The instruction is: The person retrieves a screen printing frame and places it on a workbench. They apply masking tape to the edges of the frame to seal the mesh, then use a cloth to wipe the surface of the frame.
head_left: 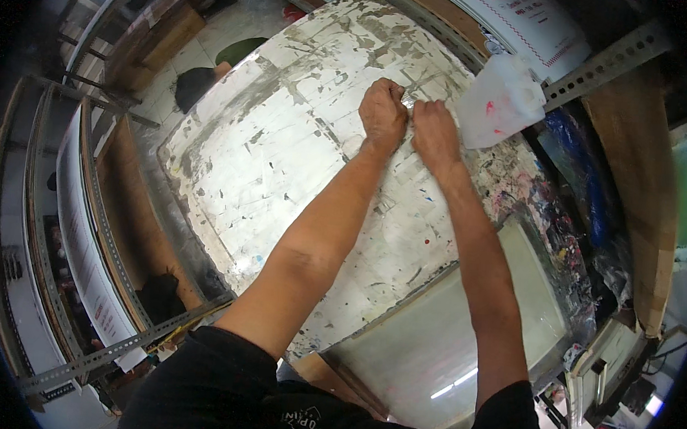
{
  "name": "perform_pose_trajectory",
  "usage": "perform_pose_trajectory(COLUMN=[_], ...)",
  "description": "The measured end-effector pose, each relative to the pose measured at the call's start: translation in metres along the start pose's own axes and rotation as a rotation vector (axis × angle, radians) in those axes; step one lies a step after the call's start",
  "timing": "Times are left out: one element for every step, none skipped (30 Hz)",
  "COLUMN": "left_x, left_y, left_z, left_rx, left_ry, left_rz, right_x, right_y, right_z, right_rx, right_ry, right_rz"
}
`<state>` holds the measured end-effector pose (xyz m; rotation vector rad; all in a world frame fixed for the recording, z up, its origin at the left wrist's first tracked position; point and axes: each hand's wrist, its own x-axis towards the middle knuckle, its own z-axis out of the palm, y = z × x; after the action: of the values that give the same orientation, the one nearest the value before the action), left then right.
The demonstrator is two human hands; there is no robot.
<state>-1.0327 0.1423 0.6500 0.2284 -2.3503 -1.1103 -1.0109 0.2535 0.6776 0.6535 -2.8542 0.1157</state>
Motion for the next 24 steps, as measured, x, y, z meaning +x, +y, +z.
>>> perform_pose_trajectory(left_x=[-0.002, -0.002, 0.0, 0.001, 0.002, 0.002, 0.001, 0.003, 0.003, 0.003, 0.003, 0.002, 0.003, 0.003, 0.006, 0.01, 0.019, 0.01, 0.009, 0.003, 0.001, -0.038, -0.054, -0.083], left_y=[0.0, 0.003, 0.001, -0.001, -0.003, -0.003, -0.005, -0.014, -0.023, -0.023, -0.024, -0.024, -0.027, -0.03, -0.035, -0.049, -0.063, -0.044, -0.045, -0.038, -0.047, -0.007, -0.003, 0.013], left_z=[0.0, 0.001, -0.001, -0.001, -0.002, -0.001, 0.001, 0.003, 0.007, 0.01, 0.011, 0.014, 0.013, 0.014, 0.017, 0.016, 0.011, 0.009, 0.001, -0.005, -0.016, -0.019, -0.024, -0.027], left_rx=[-0.042, -0.089, -0.127, -0.157, -0.195, -0.24, -0.287, -0.286, -0.291, -0.311, -0.317, -0.328, -0.331, -0.375, -0.423, -0.481, -0.529, -0.722, -0.773, -0.882, -0.719, -0.711, -0.711, -0.83], left_ry=[0.002, -0.003, 0.003, 0.048, 0.094, 0.133, 0.172, 0.178, 0.18, 0.157, 0.156, 0.151, 0.146, 0.114, 0.076, 0.034, -0.006, -0.134, -0.208, -0.269, -0.31, -0.333, -0.354, -0.357], left_rz=[-0.033, -0.061, -0.089, -0.099, -0.088, -0.081, -0.078, -0.058, -0.039, -0.062, -0.057, -0.049, -0.037, -0.045, -0.043, -0.049, -0.048, -0.153, -0.081, -0.114, -0.046, -0.02, 0.008, 0.001], right_x=[-0.011, -0.022, -0.033, -0.05, -0.07, -0.098, -0.131, -0.168, -0.206, -0.25, -0.297, -0.343, -0.387, -0.435, -0.474, -0.509, -0.532, -0.541, -0.569, -0.586, -0.594, -0.606, -0.598, -0.589], right_y=[-0.007, -0.014, -0.022, -0.026, -0.032, -0.034, -0.035, -0.04, -0.044, -0.045, -0.047, -0.056, -0.061, -0.066, -0.07, -0.067, -0.068, -0.074, -0.071, -0.073, -0.072, -0.08, -0.078, -0.075], right_z=[-0.005, -0.011, -0.021, -0.035, -0.054, -0.057, -0.059, -0.07, -0.082, -0.093, -0.099, -0.107, -0.115, -0.12, -0.123, -0.121, -0.122, -0.144, -0.139, -0.124, -0.11, -0.106, -0.1, -0.107], right_rx=[0.038, 0.071, 0.113, 0.17, 0.224, 0.237, 0.248, 0.374, 0.495, 0.638, 0.614, 0.617, 0.537, 0.469, 0.402, 0.287, 0.179, 0.244, 0.212, 0.298, 0.393, 0.318, 0.305, 0.31], right_ry=[0.018, 0.04, 0.066, 0.038, 0.006, 0.069, 0.129, 0.166, 0.21, 0.142, 0.195, 0.219, 0.233, 0.243, 0.263, 0.369, 0.473, 0.439, 0.465, 0.588, 0.717, 0.691, 0.67, 0.668], right_rz=[0.031, 0.071, 0.099, 0.153, 0.205, 0.226, 0.247, 0.287, 0.331, 0.46, 0.48, 0.678, 0.784, 0.919, 1.059, 1.062, 1.063, 1.249, 1.274, 1.314, 1.333, 1.395, 1.417, 1.433])
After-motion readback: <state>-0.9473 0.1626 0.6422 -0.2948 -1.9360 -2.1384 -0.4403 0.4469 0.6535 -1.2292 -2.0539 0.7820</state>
